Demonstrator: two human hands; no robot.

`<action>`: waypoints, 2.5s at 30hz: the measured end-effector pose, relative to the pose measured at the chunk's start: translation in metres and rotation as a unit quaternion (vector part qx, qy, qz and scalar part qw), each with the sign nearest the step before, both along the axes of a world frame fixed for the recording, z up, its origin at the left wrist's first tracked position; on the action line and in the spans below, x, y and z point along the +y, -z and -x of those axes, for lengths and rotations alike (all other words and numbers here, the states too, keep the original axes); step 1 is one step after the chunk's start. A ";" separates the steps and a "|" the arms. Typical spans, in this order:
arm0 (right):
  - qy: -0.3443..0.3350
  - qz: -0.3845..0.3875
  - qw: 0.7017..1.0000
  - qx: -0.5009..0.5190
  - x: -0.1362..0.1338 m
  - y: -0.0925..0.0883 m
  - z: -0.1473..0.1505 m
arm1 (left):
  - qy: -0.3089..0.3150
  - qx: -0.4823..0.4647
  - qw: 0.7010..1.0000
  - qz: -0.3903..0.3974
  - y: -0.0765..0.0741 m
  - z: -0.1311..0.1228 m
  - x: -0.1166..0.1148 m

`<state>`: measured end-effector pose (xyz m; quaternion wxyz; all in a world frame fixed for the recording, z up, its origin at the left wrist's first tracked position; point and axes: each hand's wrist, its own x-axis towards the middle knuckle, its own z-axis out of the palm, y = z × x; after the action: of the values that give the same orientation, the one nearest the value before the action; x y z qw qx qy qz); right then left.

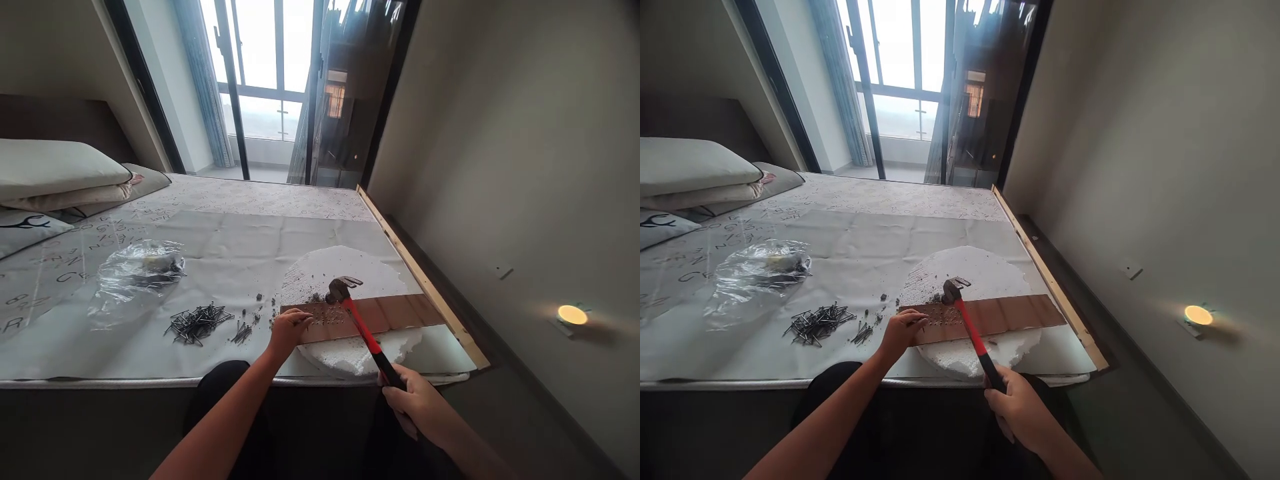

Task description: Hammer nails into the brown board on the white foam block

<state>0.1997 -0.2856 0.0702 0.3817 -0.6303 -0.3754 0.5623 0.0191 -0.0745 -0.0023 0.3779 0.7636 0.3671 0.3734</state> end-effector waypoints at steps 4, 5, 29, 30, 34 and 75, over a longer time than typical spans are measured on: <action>-0.022 -0.005 1.000 0.004 0.000 -0.003 0.001 | 0.015 0.027 0.999 -0.017 0.004 -0.005 0.000; -0.023 -0.007 1.000 0.002 0.000 -0.003 0.000 | 0.017 0.026 0.999 -0.017 0.005 -0.006 0.000; -0.028 0.014 0.999 -0.013 -0.005 -0.002 0.002 | -0.032 0.032 0.999 0.014 0.000 -0.002 0.004; -0.030 0.015 0.999 -0.013 -0.005 -0.003 0.002 | -0.034 0.035 0.999 0.016 0.001 -0.001 0.005; -0.034 0.017 0.999 -0.021 -0.005 -0.004 0.002 | -0.024 0.059 0.998 0.017 0.004 -0.002 0.004; -0.087 0.020 0.995 -0.050 0.002 -0.043 0.008 | 0.006 0.047 0.998 -0.030 0.018 0.002 0.003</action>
<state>0.1912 -0.2833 0.1137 0.2991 -0.6300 -0.4359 0.5689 0.0169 -0.0719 -0.0205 0.3395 0.7934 0.3682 0.3459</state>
